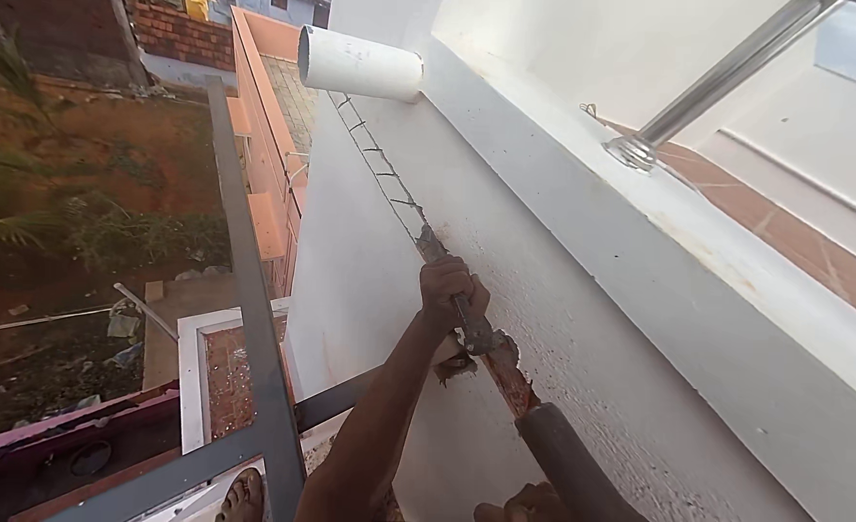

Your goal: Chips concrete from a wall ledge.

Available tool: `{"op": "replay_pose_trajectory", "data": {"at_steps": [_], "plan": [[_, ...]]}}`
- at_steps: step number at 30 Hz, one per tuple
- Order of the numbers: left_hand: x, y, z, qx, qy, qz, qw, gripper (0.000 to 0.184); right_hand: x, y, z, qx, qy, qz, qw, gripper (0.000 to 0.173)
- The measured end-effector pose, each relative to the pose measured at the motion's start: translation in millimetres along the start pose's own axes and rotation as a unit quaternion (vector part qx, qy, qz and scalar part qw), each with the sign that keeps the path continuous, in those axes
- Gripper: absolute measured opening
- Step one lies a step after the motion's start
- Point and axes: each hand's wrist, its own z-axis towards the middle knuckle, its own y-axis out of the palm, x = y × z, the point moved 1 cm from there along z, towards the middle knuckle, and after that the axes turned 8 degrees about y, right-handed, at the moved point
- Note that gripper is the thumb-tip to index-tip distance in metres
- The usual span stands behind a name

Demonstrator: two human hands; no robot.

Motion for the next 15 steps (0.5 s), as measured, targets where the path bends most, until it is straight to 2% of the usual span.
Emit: {"op": "replay_pose_trajectory", "data": {"at_steps": [3, 6, 9, 12, 15], "plan": [[-1, -3, -10, -0.008, -0.001, 0.001, 1.000, 0.036, 18, -2, -7, -0.016, 0.001, -0.031, 0.999, 0.018], [0, -4, -12, -0.008, -0.005, 0.001, 1.000, 0.037, 15, -5, -7, -0.017, -0.019, -0.067, 0.997, 0.019], [-5, -13, -2, 0.032, -0.023, -0.023, 0.999, 0.038, 2, -13, 0, -0.013, -0.052, -0.139, 0.989, 0.021], [-11, -23, 2, 0.082, -0.045, -0.042, 0.995, 0.037, -29, -20, 5, -0.027, -0.134, -0.202, 0.970, 0.020], [-15, -26, 4, 0.108, -0.058, -0.046, 0.991, 0.035, -56, -11, 7, -0.040, -0.271, -0.178, 0.945, 0.024]]}}
